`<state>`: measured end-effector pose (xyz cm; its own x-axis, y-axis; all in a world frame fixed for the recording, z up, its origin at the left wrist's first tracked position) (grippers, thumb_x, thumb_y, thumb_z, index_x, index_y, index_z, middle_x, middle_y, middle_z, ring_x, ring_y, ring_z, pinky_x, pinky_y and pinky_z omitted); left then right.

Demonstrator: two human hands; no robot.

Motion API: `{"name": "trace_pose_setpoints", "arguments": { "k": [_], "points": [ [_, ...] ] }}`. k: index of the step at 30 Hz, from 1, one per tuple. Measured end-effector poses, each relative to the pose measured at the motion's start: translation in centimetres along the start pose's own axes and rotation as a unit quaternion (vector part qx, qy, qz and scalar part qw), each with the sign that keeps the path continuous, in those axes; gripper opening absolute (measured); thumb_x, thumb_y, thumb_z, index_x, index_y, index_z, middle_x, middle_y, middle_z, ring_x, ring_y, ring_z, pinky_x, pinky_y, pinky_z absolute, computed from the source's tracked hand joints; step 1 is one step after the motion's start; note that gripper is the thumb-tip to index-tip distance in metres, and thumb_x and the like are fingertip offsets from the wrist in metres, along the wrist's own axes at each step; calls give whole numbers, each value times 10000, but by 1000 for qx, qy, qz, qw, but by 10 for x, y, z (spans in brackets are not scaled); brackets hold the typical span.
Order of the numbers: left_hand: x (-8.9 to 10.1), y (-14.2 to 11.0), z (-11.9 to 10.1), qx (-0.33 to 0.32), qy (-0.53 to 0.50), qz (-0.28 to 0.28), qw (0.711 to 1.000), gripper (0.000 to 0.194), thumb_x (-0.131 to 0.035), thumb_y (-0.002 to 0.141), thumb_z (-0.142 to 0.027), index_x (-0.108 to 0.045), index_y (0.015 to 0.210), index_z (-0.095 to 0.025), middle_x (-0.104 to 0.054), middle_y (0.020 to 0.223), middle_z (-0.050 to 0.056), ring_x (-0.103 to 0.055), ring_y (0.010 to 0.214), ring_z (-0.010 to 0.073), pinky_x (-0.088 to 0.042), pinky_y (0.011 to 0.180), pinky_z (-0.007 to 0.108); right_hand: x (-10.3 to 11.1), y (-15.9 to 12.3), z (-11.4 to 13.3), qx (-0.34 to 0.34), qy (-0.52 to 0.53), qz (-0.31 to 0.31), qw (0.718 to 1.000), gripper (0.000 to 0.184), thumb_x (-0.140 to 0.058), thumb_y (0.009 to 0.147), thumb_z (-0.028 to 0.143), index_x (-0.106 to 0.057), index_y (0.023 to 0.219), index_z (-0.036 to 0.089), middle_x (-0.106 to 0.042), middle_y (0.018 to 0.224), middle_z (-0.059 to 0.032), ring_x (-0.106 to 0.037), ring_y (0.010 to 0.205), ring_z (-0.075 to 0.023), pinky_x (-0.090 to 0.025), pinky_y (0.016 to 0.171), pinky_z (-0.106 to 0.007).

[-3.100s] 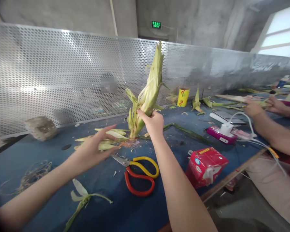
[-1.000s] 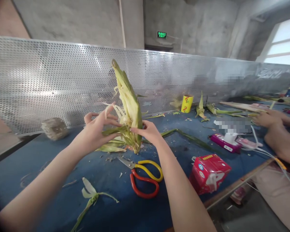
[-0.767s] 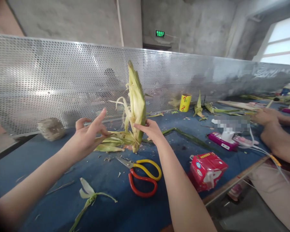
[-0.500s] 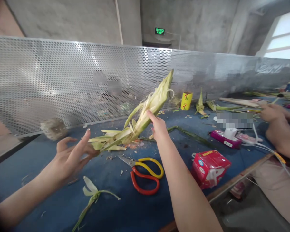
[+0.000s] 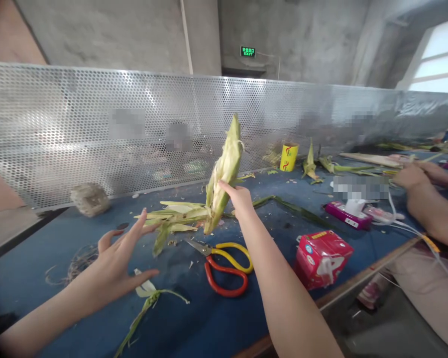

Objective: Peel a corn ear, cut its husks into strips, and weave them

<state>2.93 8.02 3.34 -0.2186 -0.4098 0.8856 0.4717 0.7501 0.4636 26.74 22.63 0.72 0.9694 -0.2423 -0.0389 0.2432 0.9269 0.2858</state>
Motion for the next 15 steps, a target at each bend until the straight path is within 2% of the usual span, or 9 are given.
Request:
{"name": "trace_pose_setpoints", "arguments": {
  "k": [2,4,8,11,15],
  "points": [
    [9,8,-3,19,-20,-7,1000,982,-597,741,-379,123,1403,-290,-515,1287,166,-617,961,319,-266,937,624,-1,-2,4,-3,-4,4,1000,401,-670,566,551,-633,625,155,-667,684,-91,-608,642,-222,-423,498,-301],
    [23,18,-7,31,-43,-39,998,904,-579,757,-378,41,1410,-293,-540,1260,152,-631,932,300,-264,948,618,-4,-5,8,-4,-9,17,1000,398,-709,523,517,-664,650,143,-669,687,-83,-613,675,-230,-433,544,-305],
    [41,44,-13,67,-103,-103,987,782,-584,754,-372,-141,1383,-235,-612,1147,130,-568,1065,300,-281,962,591,-16,-9,16,31,-38,73,996,424,-730,513,499,-688,720,131,-671,715,-74,-603,682,-214,-430,580,-298],
    [30,71,-8,114,-243,-119,956,748,-608,737,-349,-202,1342,-182,-612,1112,128,-582,1035,235,-400,920,476,-25,-12,18,48,-24,129,990,444,-712,564,496,-689,801,121,-679,771,-86,-604,698,-203,-441,601,-295],
    [-1,103,1,187,-404,-141,884,808,-673,678,-376,-230,1308,-133,-574,1125,173,-600,980,234,-483,807,396,-30,-17,24,77,-23,175,981,429,-691,610,481,-691,858,131,-683,833,-86,-605,752,-207,-451,663,-306]
  ]
}}
Point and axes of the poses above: each hand's wrist, its own y-axis towards the middle knuckle, its own x-axis out of the back of the hand, z = x × y, the point moved 8 cm from there along y, towards the middle knuckle
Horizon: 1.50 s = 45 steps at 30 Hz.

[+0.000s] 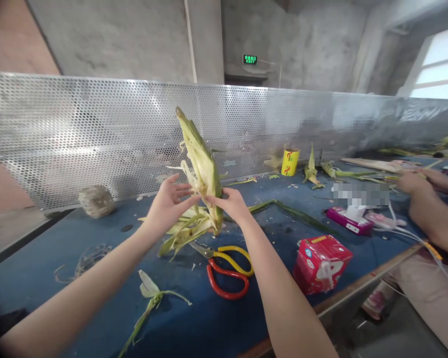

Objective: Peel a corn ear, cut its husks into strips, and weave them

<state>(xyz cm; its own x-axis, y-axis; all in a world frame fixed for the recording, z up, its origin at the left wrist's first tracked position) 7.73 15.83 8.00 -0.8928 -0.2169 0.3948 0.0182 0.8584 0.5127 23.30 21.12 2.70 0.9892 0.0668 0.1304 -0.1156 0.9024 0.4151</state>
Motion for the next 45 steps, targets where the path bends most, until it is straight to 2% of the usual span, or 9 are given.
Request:
{"name": "trace_pose_setpoints", "arguments": {
  "k": [3,8,13,20,26,34,39,43,45],
  "points": [
    [-14,13,8,14,-39,-18,999,863,-727,618,-362,-244,1299,-145,-570,1116,158,-603,968,243,-484,811,395,2,-1,4,-5,-38,-7,999,404,-693,605,479,-689,812,132,-674,785,-75,-592,730,-202,-436,642,-293],
    [-18,24,18,9,-107,-30,994,851,-762,578,-336,-290,1264,-160,-566,1143,143,-593,995,248,-491,821,378,3,-1,17,24,-134,-27,990,353,-654,634,492,-673,738,155,-635,708,-37,-556,669,-178,-392,598,-282],
    [-18,29,33,47,-171,-8,984,788,-734,627,-275,-292,1272,-174,-578,1143,134,-630,914,214,-515,771,347,8,-2,16,18,-136,-69,988,391,-703,605,422,-657,914,186,-645,827,-53,-574,719,-180,-418,638,-302],
    [-12,27,34,55,-162,-19,985,746,-708,646,-247,-315,1269,-128,-615,1101,150,-649,840,189,-516,762,334,9,-6,18,9,-152,-78,985,450,-690,617,431,-609,1002,212,-645,854,-43,-584,793,-205,-419,700,-353],
    [-5,28,32,28,-131,-58,989,739,-709,609,-240,-339,1239,-127,-671,835,59,-658,737,176,-518,737,335,12,-12,30,7,-241,-119,963,538,-691,571,524,-592,1001,216,-652,898,-51,-545,945,-283,-325,843,-474],
    [-3,29,26,21,-58,-85,994,668,-708,607,-211,-450,1222,-160,-697,788,52,-667,796,211,-490,791,352,-2,-16,36,21,-287,-78,955,501,-694,542,560,-623,903,220,-654,964,-71,-501,1001,-325,-293,845,-500],
    [2,24,29,28,-3,-85,996,702,-717,622,-266,-446,1258,-142,-712,805,71,-663,868,223,-483,820,348,5,-12,28,16,-226,-80,971,408,-695,575,497,-640,850,201,-673,938,-68,-561,937,-289,-342,845,-467],
    [6,8,44,82,65,-51,993,761,-731,599,-353,-436,1272,-153,-723,775,55,-676,731,220,-505,690,341,12,-5,11,7,-118,-72,990,390,-704,575,461,-658,839,177,-681,917,-85,-607,866,-259,-431,770,-394],
    [6,0,49,100,101,-29,989,692,-722,607,-362,-493,1228,-161,-724,730,43,-675,715,220,-496,678,331,13,-2,5,4,-60,-70,996,387,-725,555,439,-667,821,164,-687,891,-88,-621,845,-256,-456,749,-378]
  ]
}}
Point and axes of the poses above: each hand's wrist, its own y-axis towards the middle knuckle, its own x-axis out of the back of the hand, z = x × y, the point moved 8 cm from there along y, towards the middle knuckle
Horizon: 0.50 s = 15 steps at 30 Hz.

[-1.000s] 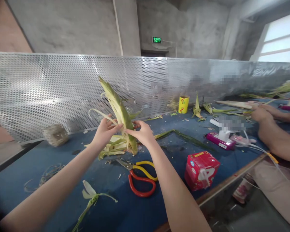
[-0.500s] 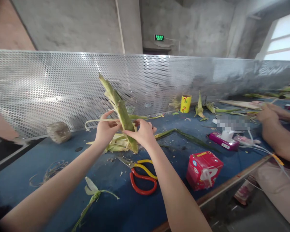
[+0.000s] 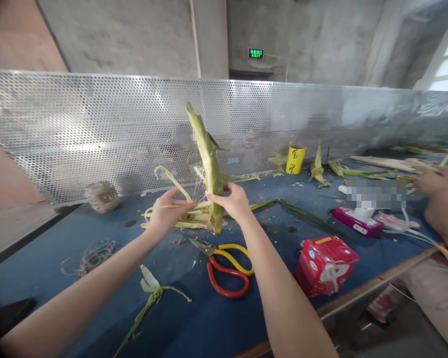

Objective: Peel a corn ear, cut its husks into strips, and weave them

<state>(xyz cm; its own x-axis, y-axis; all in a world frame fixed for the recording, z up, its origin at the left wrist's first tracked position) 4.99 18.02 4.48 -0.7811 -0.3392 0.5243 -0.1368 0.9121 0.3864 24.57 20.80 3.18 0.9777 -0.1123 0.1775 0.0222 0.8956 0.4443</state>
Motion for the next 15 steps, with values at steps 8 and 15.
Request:
{"name": "trace_pose_setpoints", "arguments": {
  "k": [8,15],
  "points": [
    [9,-3,-19,-96,102,16,990,257,-666,682,-309,-667,926,-228,-717,736,26,-636,832,231,-377,869,396,1,1,-8,-37,227,-74,970,364,-782,481,346,-691,771,145,-707,825,-72,-649,827,-256,-508,716,-343],
    [16,-17,-45,-212,202,-3,956,196,-538,776,-305,-669,682,-194,-619,871,72,-532,916,246,-240,878,445,-5,0,-12,-56,262,-104,958,335,-783,460,322,-689,733,153,-706,781,-52,-649,817,-248,-517,708,-333]
  ]
}}
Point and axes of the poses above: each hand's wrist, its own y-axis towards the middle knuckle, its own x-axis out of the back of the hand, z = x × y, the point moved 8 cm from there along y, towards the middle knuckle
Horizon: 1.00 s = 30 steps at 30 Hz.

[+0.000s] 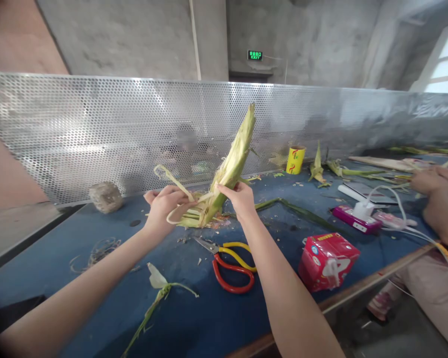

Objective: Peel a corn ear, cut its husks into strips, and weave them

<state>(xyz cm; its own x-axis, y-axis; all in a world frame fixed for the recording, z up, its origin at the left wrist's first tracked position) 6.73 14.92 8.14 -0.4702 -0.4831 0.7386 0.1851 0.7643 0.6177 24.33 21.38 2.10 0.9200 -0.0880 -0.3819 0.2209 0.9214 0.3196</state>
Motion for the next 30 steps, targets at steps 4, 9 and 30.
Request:
{"name": "trace_pose_setpoints", "arguments": {
  "k": [4,9,30],
  "points": [
    [3,-8,-13,-40,50,19,998,232,-483,798,-290,-659,679,-196,-576,741,63,-522,823,242,-246,801,429,1,0,-1,-6,9,-3,1000,285,-765,477,306,-681,699,149,-703,779,-53,-643,805,-245,-514,696,-328],
    [16,-35,24,-43,83,22,995,239,-464,778,-268,-642,634,-200,-545,604,53,-524,706,240,-270,737,399,45,13,23,30,16,-89,995,267,-664,601,385,-633,699,139,-684,744,-83,-629,848,-242,-512,671,-319],
    [-16,21,24,86,-118,89,985,133,-711,566,-324,-662,509,-215,-697,678,15,-585,577,177,-366,538,263,68,9,40,116,-231,-176,950,373,-695,545,427,-686,757,121,-680,742,-80,-601,713,-228,-445,674,-322]
  ]
}}
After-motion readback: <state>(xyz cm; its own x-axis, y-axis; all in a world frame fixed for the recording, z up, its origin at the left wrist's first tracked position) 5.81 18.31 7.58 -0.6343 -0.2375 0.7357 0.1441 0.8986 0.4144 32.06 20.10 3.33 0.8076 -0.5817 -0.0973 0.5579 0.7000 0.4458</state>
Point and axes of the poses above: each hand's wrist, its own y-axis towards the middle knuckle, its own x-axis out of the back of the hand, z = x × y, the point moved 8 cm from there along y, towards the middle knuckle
